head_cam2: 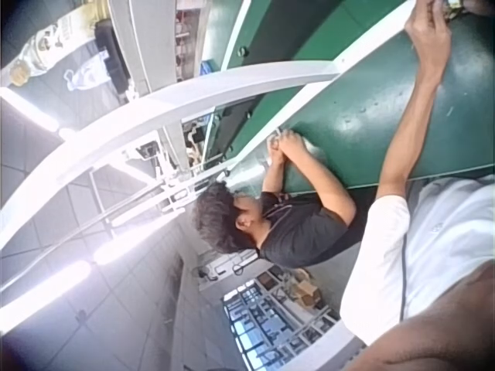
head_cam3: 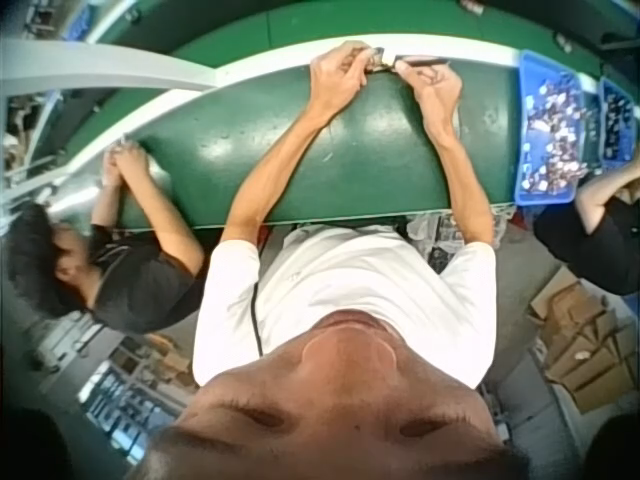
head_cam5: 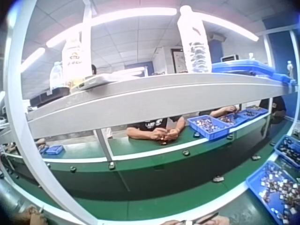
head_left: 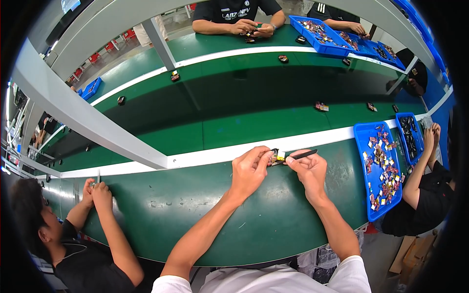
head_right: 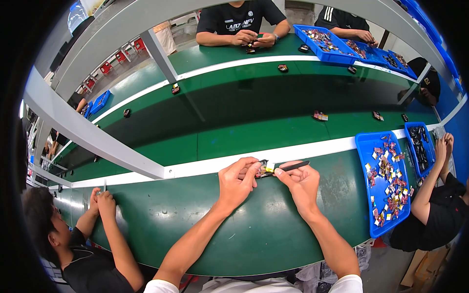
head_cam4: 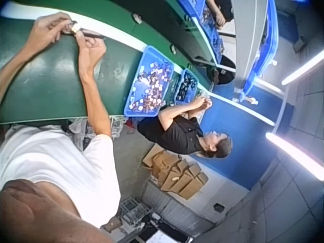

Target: Manually assembling and marking small electronic or toy components on an assembly line.

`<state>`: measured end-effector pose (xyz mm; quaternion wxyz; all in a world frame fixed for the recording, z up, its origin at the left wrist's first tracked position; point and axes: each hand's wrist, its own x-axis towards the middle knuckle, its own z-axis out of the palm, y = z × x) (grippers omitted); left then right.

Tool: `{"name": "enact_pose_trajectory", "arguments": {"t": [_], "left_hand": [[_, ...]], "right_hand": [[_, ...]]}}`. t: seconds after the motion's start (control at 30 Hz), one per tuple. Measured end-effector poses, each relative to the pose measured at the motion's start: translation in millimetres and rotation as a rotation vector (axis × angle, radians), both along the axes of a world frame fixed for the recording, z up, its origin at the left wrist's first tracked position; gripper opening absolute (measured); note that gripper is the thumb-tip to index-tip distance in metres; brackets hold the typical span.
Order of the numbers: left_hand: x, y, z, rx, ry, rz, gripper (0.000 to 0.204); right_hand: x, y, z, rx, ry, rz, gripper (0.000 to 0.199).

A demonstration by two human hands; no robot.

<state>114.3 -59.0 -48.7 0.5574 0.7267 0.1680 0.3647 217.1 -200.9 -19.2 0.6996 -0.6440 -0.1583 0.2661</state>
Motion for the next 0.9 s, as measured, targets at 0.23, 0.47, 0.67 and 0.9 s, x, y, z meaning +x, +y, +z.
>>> {"name": "enact_pose_trajectory", "arguments": {"t": [0.23,0.47,0.67,0.9], "left_hand": [[0.5,0.8,-2.2,0.046,-0.005,0.031,0.011],[-0.8,1.5,-0.4,-0.066,0.028,-0.003,0.012],[-1.7,1.4,0.7,-0.042,0.012,-0.007,0.012],[1.5,0.8,-2.5,0.086,-0.013,0.014,0.011]], "right_hand": [[-0.1,1.8,-14.2,0.094,-0.132,-0.011,0.014],[-1.6,-1.9,-13.3,0.037,-0.263,0.029,0.015],[-2.3,1.0,-1.3,0.038,-0.053,0.016,0.014],[-0.6,-0.2,-1.0,0.009,-0.039,0.008,0.014]]}}
